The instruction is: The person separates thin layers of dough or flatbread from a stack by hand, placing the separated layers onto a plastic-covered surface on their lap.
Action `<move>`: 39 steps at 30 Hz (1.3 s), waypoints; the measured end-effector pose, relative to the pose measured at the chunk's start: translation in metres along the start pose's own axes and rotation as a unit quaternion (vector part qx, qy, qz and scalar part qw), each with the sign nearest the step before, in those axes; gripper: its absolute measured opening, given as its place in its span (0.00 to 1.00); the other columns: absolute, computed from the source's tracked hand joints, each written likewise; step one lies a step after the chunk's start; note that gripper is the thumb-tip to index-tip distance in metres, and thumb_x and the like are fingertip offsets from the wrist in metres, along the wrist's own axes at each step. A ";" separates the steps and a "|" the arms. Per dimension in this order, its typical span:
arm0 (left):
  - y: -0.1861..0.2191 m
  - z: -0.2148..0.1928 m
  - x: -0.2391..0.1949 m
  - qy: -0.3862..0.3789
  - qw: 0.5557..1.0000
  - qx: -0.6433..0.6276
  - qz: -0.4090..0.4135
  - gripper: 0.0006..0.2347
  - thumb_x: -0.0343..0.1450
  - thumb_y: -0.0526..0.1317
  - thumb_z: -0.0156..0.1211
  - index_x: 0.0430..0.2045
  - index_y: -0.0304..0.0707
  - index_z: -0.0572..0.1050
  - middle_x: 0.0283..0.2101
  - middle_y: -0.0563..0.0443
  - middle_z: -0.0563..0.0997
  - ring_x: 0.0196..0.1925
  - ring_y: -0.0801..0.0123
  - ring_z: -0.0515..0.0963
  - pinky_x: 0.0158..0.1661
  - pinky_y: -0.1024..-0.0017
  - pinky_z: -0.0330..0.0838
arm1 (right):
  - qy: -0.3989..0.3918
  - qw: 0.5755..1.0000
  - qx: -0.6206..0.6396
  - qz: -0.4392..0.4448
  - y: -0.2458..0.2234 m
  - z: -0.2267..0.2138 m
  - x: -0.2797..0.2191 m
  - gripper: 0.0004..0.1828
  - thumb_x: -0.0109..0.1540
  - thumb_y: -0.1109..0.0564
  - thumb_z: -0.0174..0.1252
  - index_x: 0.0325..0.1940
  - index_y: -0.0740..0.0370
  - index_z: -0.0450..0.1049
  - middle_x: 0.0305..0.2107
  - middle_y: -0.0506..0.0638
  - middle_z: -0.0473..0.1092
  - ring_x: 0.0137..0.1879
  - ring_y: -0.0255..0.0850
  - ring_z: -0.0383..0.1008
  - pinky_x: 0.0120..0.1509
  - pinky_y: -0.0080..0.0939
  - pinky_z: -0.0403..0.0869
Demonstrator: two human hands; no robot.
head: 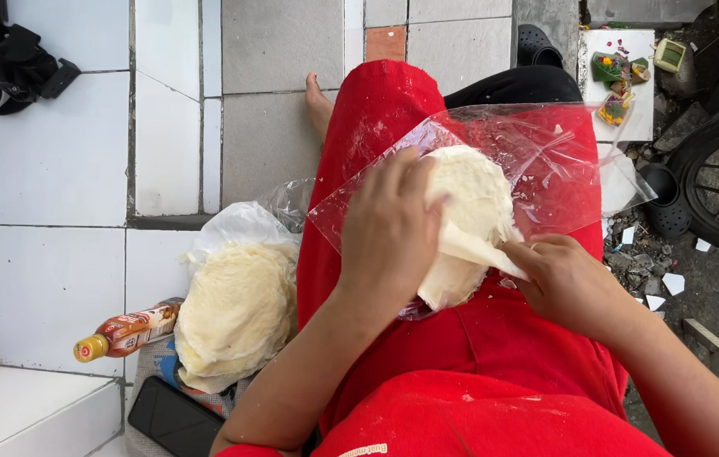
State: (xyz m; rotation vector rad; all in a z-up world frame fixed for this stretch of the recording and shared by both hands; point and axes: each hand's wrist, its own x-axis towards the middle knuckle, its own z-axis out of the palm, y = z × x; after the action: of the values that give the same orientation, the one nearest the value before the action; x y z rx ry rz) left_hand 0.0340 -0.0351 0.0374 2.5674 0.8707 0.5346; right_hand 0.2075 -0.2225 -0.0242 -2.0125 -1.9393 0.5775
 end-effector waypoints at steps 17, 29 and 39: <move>0.036 0.055 0.000 -0.523 0.836 0.042 0.159 0.16 0.68 0.35 0.48 0.47 0.49 0.80 0.38 0.51 0.86 0.42 0.55 0.85 0.36 0.56 0.77 | -0.002 0.963 0.269 0.028 0.017 -0.041 0.044 0.24 0.67 0.52 0.46 0.66 0.59 0.70 0.67 0.54 0.67 0.74 0.47 0.65 0.75 0.50 0.61; 0.019 -0.008 0.027 -0.627 0.718 -0.266 0.144 0.11 0.71 0.41 0.53 0.29 0.32 0.81 0.30 0.36 0.84 0.38 0.49 0.84 0.44 0.54 0.76 | 0.048 0.959 0.271 0.063 0.013 -0.009 0.050 0.23 0.62 0.56 0.61 0.62 0.60 0.76 0.66 0.60 0.68 0.70 0.59 0.67 0.71 0.58 0.64; 0.000 -0.093 0.029 -0.544 0.613 -0.483 0.309 0.08 0.79 0.36 0.50 0.46 0.35 0.77 0.47 0.47 0.86 0.50 0.67 0.86 0.53 0.72 0.77 | 0.018 0.968 0.242 0.058 0.014 -0.003 0.051 0.23 0.64 0.57 0.57 0.64 0.54 0.73 0.68 0.52 0.67 0.73 0.44 0.67 0.73 0.46 0.64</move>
State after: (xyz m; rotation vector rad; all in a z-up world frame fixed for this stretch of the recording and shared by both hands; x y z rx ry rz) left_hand 0.0124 0.0046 0.1232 1.5072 -0.6454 -0.3892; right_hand 0.2224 -0.1726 -0.0323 -1.8068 -1.4795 0.9331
